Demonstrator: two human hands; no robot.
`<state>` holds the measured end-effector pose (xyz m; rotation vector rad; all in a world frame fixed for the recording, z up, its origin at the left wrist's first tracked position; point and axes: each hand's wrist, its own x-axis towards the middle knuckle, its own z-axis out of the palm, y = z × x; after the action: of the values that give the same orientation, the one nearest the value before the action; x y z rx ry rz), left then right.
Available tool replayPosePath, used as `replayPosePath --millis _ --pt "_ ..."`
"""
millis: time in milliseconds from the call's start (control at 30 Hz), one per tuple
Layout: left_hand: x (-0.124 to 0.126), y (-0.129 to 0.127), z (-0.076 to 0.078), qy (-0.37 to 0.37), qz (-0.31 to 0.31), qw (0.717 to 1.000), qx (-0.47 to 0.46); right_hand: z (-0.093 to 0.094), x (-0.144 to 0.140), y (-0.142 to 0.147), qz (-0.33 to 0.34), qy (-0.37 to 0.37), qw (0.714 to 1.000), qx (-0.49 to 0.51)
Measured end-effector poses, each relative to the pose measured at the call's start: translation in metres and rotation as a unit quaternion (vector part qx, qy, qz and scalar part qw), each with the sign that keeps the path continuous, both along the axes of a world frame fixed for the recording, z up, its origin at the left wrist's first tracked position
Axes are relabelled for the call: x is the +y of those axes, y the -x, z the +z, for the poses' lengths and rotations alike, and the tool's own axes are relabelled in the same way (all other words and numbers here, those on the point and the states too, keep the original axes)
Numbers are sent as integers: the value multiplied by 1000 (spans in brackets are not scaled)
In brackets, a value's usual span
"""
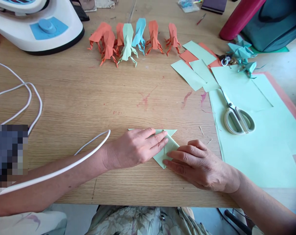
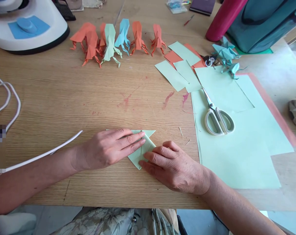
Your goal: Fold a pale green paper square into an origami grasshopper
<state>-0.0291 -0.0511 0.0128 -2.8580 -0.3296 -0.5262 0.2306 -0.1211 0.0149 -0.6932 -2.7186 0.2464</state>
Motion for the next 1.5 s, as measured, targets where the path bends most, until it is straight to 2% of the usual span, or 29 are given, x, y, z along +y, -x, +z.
replayPosePath --millis 533,800,1167,1500 --pt "-2 -1 2 13 14 1000 19 -1 0 0 -4 6 1000 9" --pt "-2 -2 1 -6 18 999 27 1 1 1 -1 5 1000 12" --pt "1 2 3 51 -3 999 8 4 3 4 -4 16 1000 15" --pt "4 -1 6 56 10 997 43 6 6 4 0 28 1000 14"
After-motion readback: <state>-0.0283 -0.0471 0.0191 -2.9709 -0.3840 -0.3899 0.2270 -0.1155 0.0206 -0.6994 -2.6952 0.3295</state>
